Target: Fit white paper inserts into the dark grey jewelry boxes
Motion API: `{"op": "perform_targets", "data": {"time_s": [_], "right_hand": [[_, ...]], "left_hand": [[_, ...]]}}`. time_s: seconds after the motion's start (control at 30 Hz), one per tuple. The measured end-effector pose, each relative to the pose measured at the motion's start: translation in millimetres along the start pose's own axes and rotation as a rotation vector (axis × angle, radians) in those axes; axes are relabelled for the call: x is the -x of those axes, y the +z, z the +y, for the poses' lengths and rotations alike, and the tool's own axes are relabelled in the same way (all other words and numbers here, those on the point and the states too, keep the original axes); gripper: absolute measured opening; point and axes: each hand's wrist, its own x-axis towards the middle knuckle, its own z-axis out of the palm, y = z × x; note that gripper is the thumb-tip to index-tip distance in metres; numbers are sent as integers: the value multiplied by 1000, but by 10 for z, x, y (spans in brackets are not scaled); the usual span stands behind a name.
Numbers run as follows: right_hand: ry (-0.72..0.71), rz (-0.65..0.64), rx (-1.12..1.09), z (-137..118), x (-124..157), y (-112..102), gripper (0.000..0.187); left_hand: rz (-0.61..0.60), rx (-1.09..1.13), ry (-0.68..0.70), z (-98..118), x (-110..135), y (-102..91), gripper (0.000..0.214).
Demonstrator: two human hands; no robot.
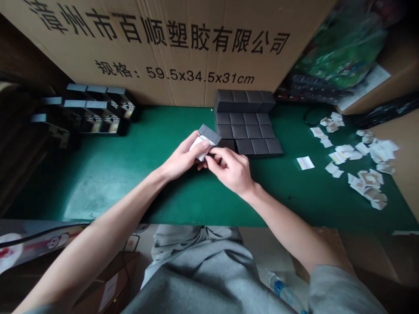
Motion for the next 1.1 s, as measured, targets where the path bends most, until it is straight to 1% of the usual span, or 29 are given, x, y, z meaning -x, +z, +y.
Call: {"op": "perform_targets", "data": {"time_s": [0.1,0.27,0.4,0.53,0.7,0.8,0.93,1.03,1.1], "right_hand": [[8,-28,-7,-8,5,9,13],[20,-57,37,24,35,41,17],[-25,-40,95,29,35,44,17],[-16,-23,130,5,8,21,16],[-42,45,145,3,-13,3,15],[-67,31,140,22,-6,8,12],[-76,-8,135,33,-1,15,14],[-77,3,123,34,-3,21,14],[-70,-16,133,42,2,26,14]], "left_hand": [[37,-27,19,14,-9,20,37],[55,-56,38,16,-13,26,34],[69,-67,32,10,-11,20,36],[61,-50,48,9,-19,21,35],[115,-45,78,-11,-30,32,33],[135,-16,80,-25,-31,36,32],[152,-22,50,-15,-30,47,31],[179,-18,-10,13,-35,53,32],[209,14,-62,32,-38,49,32]]}}
